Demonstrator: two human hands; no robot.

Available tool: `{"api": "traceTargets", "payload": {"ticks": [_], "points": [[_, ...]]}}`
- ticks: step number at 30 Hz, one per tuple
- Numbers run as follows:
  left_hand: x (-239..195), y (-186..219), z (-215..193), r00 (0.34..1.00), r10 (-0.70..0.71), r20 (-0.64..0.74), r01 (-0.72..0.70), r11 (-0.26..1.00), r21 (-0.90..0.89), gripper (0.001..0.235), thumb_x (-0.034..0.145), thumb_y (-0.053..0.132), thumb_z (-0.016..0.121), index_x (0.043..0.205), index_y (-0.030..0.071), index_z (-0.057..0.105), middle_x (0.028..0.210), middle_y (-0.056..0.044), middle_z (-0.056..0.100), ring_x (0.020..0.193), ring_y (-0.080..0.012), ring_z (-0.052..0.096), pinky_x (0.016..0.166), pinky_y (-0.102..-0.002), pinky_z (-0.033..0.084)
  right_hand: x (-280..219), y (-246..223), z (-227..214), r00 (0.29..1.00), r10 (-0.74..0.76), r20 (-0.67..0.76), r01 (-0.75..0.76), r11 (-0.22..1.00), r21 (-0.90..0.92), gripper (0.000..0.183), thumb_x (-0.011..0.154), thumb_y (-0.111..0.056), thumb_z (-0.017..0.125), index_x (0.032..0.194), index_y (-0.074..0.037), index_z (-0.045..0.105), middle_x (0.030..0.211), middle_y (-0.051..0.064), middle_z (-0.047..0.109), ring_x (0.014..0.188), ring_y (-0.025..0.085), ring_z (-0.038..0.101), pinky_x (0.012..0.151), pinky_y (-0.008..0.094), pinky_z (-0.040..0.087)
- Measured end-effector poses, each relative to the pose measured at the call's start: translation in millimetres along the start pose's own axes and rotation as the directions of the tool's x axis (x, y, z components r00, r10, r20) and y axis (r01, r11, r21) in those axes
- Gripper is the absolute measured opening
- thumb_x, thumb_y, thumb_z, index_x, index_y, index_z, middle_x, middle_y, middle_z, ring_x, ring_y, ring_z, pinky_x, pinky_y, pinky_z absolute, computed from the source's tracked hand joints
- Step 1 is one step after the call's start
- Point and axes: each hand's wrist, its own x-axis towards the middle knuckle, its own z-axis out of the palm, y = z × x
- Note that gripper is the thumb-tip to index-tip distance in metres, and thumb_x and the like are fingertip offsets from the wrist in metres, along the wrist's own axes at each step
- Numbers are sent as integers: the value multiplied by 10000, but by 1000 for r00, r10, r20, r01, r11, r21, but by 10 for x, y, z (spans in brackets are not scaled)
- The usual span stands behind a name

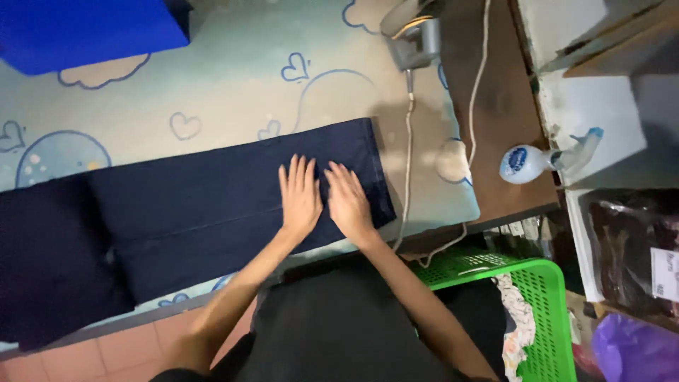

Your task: The person takes a pair of jeans from a basket, lays them on an ironing board, sprays them with water, irons them thoroughly, and then folds them neatly.

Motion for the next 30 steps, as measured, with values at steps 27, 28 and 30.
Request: {"api": "traceTargets", "payload": {"ticks": [27, 28, 30], "points": [[-611, 454, 277, 947, 81, 310, -49, 993, -111, 612, 1121, 423, 267, 1640, 103, 216, 1686, -216, 170, 1564, -364, 121, 1255, -570, 57, -516, 689, -810, 958, 277, 70, -238, 911, -338, 587, 1129, -356, 407, 1649, -123, 265, 1685, 117, 259, 1538, 363, 221, 1256, 537, 57], [-465, 509, 309, 943, 108, 316, -74, 990, -119, 612, 1121, 423, 267, 1640, 103, 216, 1686, -216, 170, 1564, -364, 121, 1255, -570, 57, -491, 648, -938, 954, 296, 50, -262, 902, -342, 587, 1129, -356, 407, 1649, -123, 265, 1685, 117, 259, 1538, 363, 221, 1256, 537, 57], [-199, 674, 411, 959, 73, 272, -86, 996, 36, 673, 1093, 475, 336, 1624, 70, 262, 1654, -270, 242, 1559, -402, 156, 1244, -615, 58, -474, 593, -1209, 839, 516, -172, -498, 856, 141, 541, 1104, -140, 520, 1606, -54, 337, 1665, 189, 258, 1487, 426, 299, 1201, 545, 304]]}}
